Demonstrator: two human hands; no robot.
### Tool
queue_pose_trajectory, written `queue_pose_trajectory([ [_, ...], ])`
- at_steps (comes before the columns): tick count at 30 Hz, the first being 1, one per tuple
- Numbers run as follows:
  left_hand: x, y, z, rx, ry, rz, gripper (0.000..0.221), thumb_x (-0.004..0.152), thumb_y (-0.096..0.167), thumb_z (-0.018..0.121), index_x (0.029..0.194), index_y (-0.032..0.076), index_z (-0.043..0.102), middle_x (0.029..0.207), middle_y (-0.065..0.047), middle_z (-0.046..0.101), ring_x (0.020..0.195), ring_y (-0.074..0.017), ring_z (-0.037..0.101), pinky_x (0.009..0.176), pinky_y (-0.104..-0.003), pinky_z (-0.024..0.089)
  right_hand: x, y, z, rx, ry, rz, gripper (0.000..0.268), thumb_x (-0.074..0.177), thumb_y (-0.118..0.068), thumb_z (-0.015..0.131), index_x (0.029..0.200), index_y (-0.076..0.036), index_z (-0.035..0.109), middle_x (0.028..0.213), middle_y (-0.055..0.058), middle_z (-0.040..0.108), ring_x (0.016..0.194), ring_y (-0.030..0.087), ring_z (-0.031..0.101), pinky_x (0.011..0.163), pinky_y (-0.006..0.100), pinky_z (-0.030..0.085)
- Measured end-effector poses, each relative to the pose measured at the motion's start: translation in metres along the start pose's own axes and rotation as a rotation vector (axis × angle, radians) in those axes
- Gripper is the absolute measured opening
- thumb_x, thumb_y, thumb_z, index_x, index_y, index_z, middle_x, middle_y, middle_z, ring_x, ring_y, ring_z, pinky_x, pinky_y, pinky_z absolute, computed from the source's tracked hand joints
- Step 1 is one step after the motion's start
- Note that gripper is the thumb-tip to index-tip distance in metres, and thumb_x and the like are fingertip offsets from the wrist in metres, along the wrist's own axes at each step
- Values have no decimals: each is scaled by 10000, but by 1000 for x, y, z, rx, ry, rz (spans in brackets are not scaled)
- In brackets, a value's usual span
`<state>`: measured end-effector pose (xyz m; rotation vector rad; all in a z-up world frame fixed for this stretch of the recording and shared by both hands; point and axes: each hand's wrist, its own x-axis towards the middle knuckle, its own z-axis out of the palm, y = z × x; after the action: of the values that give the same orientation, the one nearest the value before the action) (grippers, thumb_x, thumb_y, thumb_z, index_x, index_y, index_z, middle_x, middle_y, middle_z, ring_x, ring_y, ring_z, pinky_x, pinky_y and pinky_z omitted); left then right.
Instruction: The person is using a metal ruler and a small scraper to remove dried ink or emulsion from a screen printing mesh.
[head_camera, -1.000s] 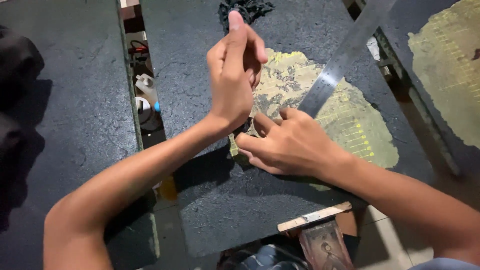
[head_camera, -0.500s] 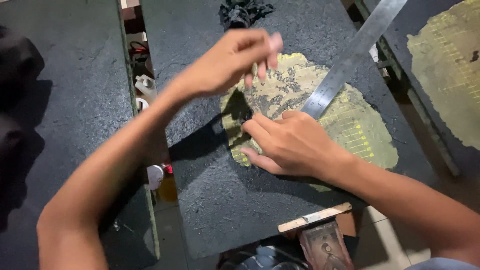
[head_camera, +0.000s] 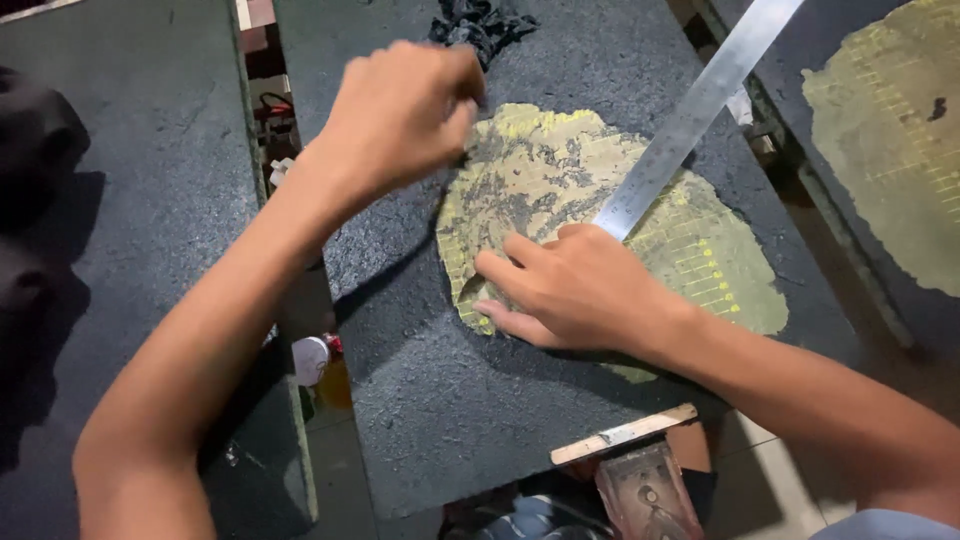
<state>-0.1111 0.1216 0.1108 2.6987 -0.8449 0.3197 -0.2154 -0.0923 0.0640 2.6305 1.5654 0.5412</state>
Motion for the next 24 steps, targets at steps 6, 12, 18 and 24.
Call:
queue_pose_trajectory([
  [6, -1, -36, 46, 568, 142, 104, 558, 983, 195, 619, 1512, 45, 526, 1025, -134, 730, 884, -301, 640, 578, -377, 558, 1, 0, -1, 42, -18, 10, 402, 1061, -538, 555, 982, -144, 555, 639, -8, 478, 349, 222, 484, 339, 355, 344],
  [12, 0, -28, 40, 559, 244, 199, 188, 1043, 297, 672, 1176, 243, 793, 985, -94, 743, 854, -305, 633, 709, -423, 471, -5, 17, 2, 64, -67, -22, 374, 1087, -453, 576, 827, -190, 519, 466, -88, 466, 342, 82, 392, 324, 237, 268],
  [18, 2, -18, 50, 638, 202, 203, 187, 853, 42, 586, 967, 179, 644, 458, 34, 521, 336, -230, 478, 495, -347, 365, -7, 29, -14, -5, 74, -73, 353, 928, -300, 717, 683, -191, 488, 553, -68, 581, 476, 162, 530, 558, 325, 399],
  [24, -2, 2, 45, 560, 271, 235, 381, 1004, 462, 801, 913, 180, 562, 525, 37, 566, 360, -215, 523, 366, -347, 305, 0, 15, -6, 1, 255, -206, 415, 997, -175, 625, 634, -214, 427, 491, -50, 431, 429, 156, 420, 540, 299, 348],
])
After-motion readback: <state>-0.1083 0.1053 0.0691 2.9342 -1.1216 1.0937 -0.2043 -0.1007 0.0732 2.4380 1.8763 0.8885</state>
